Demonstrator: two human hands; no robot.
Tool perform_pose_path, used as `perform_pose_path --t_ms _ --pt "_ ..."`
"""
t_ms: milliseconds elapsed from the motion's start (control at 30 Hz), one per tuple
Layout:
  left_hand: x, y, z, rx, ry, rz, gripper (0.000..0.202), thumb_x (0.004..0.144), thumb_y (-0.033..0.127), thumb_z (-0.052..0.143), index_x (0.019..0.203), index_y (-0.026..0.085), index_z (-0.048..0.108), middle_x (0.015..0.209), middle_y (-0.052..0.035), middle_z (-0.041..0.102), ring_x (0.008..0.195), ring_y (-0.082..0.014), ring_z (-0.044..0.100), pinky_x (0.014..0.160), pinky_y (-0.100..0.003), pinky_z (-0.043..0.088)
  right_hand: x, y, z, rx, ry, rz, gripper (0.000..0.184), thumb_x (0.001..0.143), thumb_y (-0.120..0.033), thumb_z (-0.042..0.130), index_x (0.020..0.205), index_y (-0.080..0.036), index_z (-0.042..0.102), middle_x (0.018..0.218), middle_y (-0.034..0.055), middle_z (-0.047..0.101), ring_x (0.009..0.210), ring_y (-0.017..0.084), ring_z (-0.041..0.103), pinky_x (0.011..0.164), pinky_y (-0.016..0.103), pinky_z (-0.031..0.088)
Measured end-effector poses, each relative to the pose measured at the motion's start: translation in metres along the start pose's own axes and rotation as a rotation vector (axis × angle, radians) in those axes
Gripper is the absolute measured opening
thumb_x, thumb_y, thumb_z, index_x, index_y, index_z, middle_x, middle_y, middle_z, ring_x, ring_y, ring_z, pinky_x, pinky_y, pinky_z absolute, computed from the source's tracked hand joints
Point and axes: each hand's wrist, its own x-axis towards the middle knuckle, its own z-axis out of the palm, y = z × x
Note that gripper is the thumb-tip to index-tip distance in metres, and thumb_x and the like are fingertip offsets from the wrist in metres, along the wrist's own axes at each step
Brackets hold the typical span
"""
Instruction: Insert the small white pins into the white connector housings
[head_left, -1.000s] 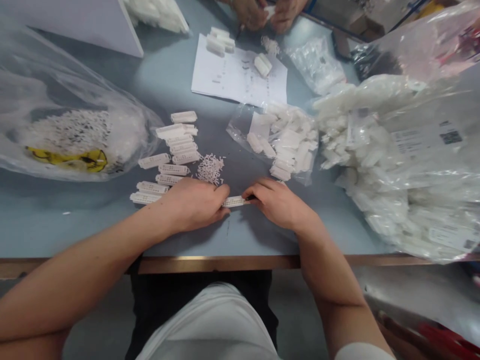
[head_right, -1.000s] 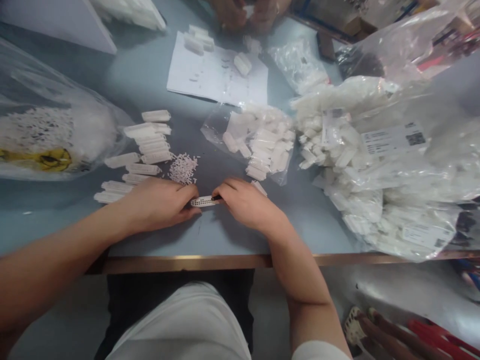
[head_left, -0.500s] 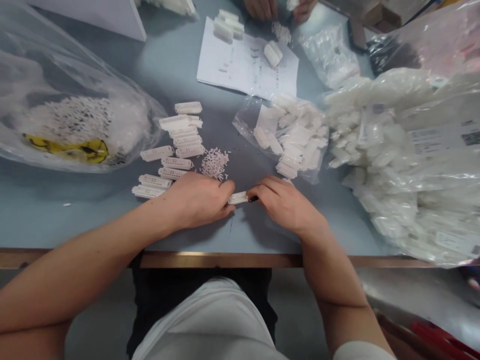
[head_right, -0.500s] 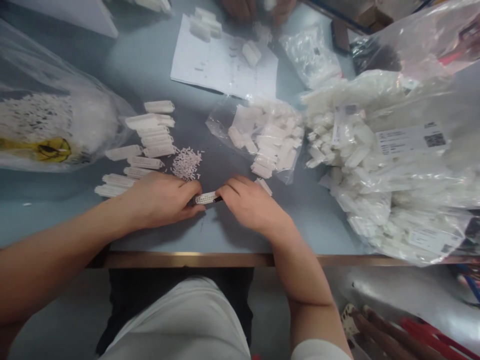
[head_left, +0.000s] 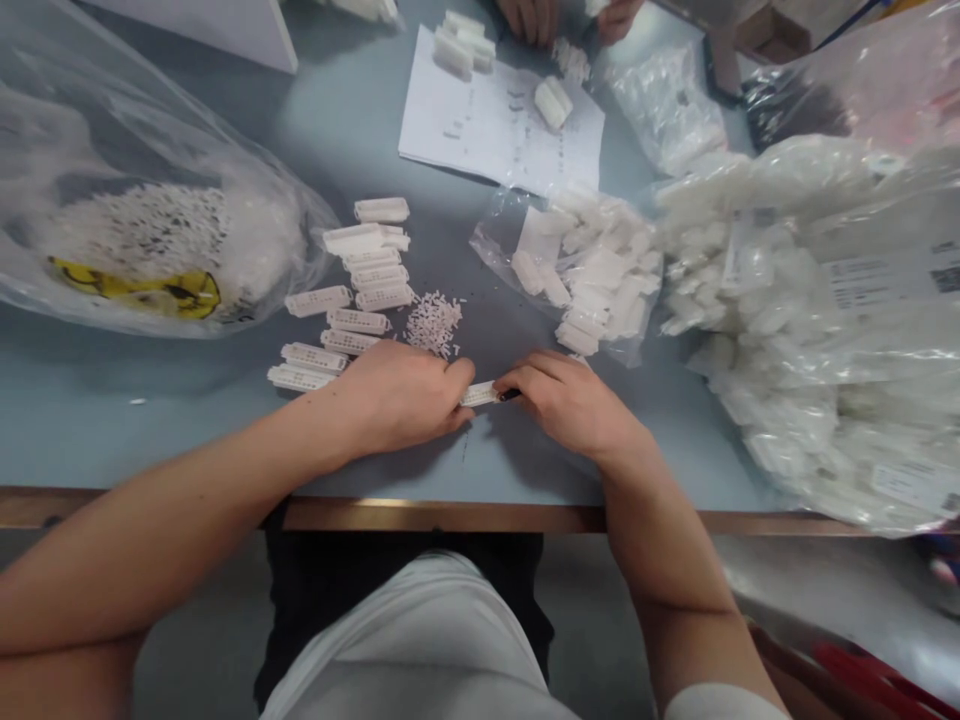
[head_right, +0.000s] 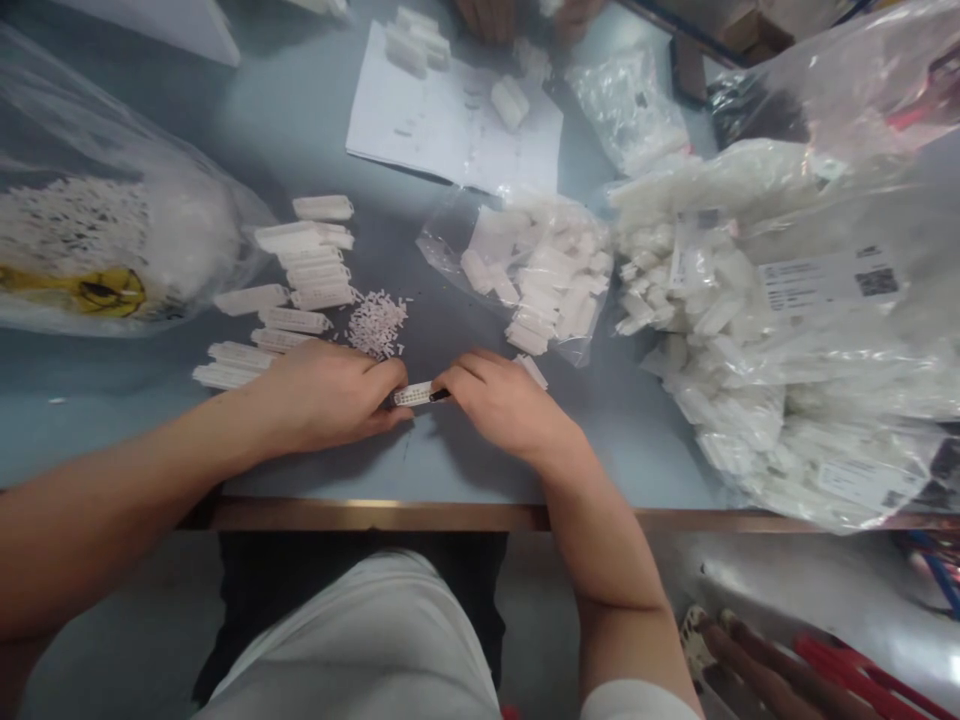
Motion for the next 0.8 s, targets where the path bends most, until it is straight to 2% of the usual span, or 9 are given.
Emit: perform_pose_path --t_ms 267,433,567,667,800 --pt "0.001 -0.001 0.001 0.009 0.013 0.019 0.037 0.092 0.047 0.046 0.100 0.015 0.062 0.070 -0.0094 0.069 0.068 -0.0261 0.066 0.060 -0.032 0.044 -0.003 0.000 -0.011 -0.031 0.068 -0.012 0.020 0.095 -0.022 0.050 0.103 -0.020 0.069 0.090 0.0064 0.069 0.082 0.018 0.059 0.071 0.030 0.046" --pt "0.001 -0.001 0.000 0.004 0.005 0.025 0.037 0.093 0.046 0.044 0.099 0.014 0.062 0.071 -0.0101 0.068 0.069 -0.0260 0.066 0.061 -0.033 0.044 -0.005 -0.002 -0.014 -0.140 -0.042 -0.161 0.028 0.098 -0.022 0.043 0.109 -0.019 0.069 0.082 0.0070 0.068 0.076 0.018 0.055 0.069 0.033 0.044" --pt "0.001 -0.001 0.003 0.032 0.025 0.046 0.038 0.094 0.046 0.042 0.099 0.014 0.062 0.069 -0.0104 0.068 0.068 -0.0269 0.066 0.058 -0.033 0.044 -0.004 -0.005 -0.014 -0.204 -0.093 -0.196 0.032 0.098 -0.018 0.039 0.110 -0.017 0.069 0.075 0.0060 0.065 0.073 0.018 0.052 0.071 0.034 0.042" --pt "0.000 -0.001 0.004 0.045 0.028 0.054 0.037 0.093 0.045 0.043 0.099 0.014 0.061 0.069 -0.0101 0.068 0.067 -0.0280 0.067 0.055 -0.033 0.043 -0.002 -0.003 -0.012 -0.118 -0.004 -0.175 0.026 0.095 -0.019 0.046 0.102 -0.018 0.070 0.077 0.0054 0.066 0.074 0.017 0.054 0.071 0.032 0.044" --pt "-0.001 -0.002 0.003 0.045 0.004 0.071 0.033 0.091 0.044 0.047 0.098 0.015 0.061 0.070 -0.0092 0.069 0.066 -0.0281 0.068 0.054 -0.032 0.042 0.006 0.001 -0.003 -0.033 0.189 -0.011 0.024 0.090 -0.014 0.051 0.106 -0.018 0.069 0.083 0.0062 0.068 0.078 0.018 0.058 0.072 0.031 0.047"
